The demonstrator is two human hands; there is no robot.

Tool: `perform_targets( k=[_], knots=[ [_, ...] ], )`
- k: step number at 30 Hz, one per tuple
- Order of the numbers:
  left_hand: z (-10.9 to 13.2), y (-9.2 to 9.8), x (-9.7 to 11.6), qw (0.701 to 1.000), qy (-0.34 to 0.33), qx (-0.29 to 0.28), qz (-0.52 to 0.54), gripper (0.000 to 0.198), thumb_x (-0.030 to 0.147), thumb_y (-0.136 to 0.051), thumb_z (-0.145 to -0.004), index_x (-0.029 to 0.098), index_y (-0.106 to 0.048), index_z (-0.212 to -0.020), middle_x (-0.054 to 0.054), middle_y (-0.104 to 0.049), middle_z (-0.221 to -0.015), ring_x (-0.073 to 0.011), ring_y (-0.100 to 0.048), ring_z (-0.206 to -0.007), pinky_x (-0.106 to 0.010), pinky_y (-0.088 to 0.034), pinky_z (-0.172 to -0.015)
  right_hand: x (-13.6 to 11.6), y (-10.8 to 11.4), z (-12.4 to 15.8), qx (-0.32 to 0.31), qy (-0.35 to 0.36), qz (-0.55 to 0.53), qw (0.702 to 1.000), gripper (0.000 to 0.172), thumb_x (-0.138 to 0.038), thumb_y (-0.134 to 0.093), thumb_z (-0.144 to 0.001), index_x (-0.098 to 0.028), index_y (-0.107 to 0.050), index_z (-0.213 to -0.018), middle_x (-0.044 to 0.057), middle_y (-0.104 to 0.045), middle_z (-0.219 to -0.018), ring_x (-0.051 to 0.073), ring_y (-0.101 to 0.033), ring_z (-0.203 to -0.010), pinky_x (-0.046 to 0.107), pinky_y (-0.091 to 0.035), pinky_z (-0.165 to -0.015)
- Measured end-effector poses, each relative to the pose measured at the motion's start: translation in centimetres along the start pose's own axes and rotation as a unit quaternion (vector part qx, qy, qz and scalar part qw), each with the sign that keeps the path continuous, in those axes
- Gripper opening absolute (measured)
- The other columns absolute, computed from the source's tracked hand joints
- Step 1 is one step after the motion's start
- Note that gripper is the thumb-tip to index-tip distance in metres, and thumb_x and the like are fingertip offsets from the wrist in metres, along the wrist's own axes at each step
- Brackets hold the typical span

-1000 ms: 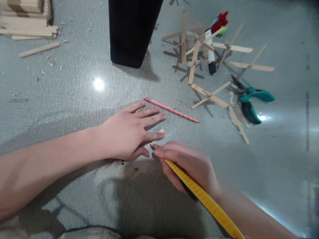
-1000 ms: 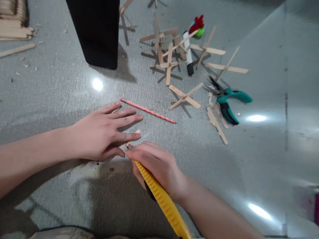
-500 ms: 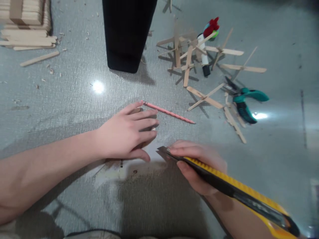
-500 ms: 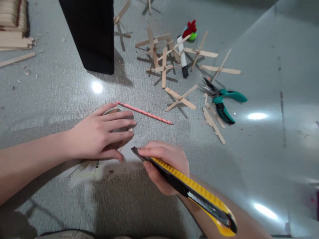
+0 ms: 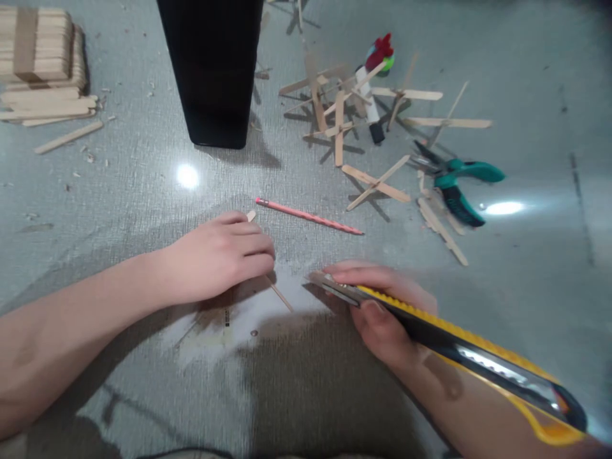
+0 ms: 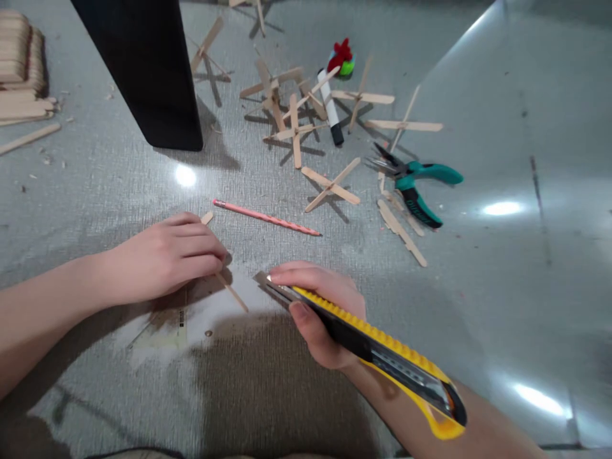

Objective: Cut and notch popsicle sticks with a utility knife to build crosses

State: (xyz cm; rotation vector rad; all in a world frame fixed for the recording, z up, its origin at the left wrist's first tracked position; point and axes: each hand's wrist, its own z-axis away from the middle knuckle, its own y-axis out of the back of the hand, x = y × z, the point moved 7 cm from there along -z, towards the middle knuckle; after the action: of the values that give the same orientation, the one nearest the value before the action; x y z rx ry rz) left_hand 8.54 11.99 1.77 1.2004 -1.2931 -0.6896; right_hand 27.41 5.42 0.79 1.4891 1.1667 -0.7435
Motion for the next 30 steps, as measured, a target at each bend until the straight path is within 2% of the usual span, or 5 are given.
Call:
perform_targets(
  k=[5,10,16,21,30],
  knots=[
    [0.2,0.4,0.0,0.997,-0.016,0.025,0.066,0.028,0.016,-0.047,-0.101,0.021,-0.072,-0.088,-0.003,-0.076,-0.103,-0.0155,-0.067,-0.093,-0.034,-0.046,-0.089,-1.2,-0.3,-0.8,-0.028,0.015,0.036,0.999,0.018,-0.027,-0.057,-0.094,-0.026,-0.071,-0.106,0.006,-0.078,-0.095,0.023,-0.076,-0.086,0.035,-0.063,-0.076],
    [0.2,0.3,-0.5,0.995,-0.001,0.029,0.097,0.026,0.021,-0.049,-0.102,0.022,-0.072,-0.089,-0.002,-0.076,-0.097,-0.0153,-0.067,-0.089,-0.034,-0.046,-0.086,-1.6,-1.4,-1.3,-0.082,0.043,0.027,0.995,0.023,-0.017,-0.057,-0.090,-0.024,-0.069,-0.109,0.007,-0.078,-0.094,0.020,-0.076,-0.085,0.032,-0.064,-0.074],
    [0.3,0.3,-0.6,0.996,0.005,0.039,0.083,0.023,0.020,-0.051,-0.100,0.023,-0.072,-0.090,-0.001,-0.075,-0.097,-0.0156,-0.066,-0.090,-0.034,-0.044,-0.086,-1.8,-2.3,-1.5,-0.104,0.064,0.022,0.992,0.029,-0.011,-0.063,-0.084,-0.022,-0.066,-0.110,0.006,-0.077,-0.092,0.019,-0.077,-0.083,0.028,-0.063,-0.074],
    [0.2,0.0,-0.5,0.997,0.009,0.036,0.074,0.026,0.015,-0.050,-0.099,0.023,-0.072,-0.089,-0.001,-0.073,-0.094,-0.0150,-0.063,-0.086,-0.034,-0.044,-0.084,-2.2,-3.0,-1.5,-0.135,0.079,0.037,0.987,0.034,-0.009,-0.061,-0.084,-0.025,-0.064,-0.114,0.005,-0.078,-0.092,0.019,-0.077,-0.083,0.029,-0.065,-0.072],
    [0.2,-0.3,-0.4,0.997,0.006,0.032,0.067,0.023,0.009,-0.050,-0.096,0.019,-0.070,-0.090,-0.002,-0.072,-0.095,-0.0162,-0.062,-0.089,-0.034,-0.043,-0.086,-2.2,-3.3,-1.6,-0.133,0.082,0.019,0.988,0.031,-0.007,-0.060,-0.084,-0.023,-0.065,-0.110,0.005,-0.077,-0.089,0.017,-0.076,-0.078,0.027,-0.064,-0.070]
  ],
)
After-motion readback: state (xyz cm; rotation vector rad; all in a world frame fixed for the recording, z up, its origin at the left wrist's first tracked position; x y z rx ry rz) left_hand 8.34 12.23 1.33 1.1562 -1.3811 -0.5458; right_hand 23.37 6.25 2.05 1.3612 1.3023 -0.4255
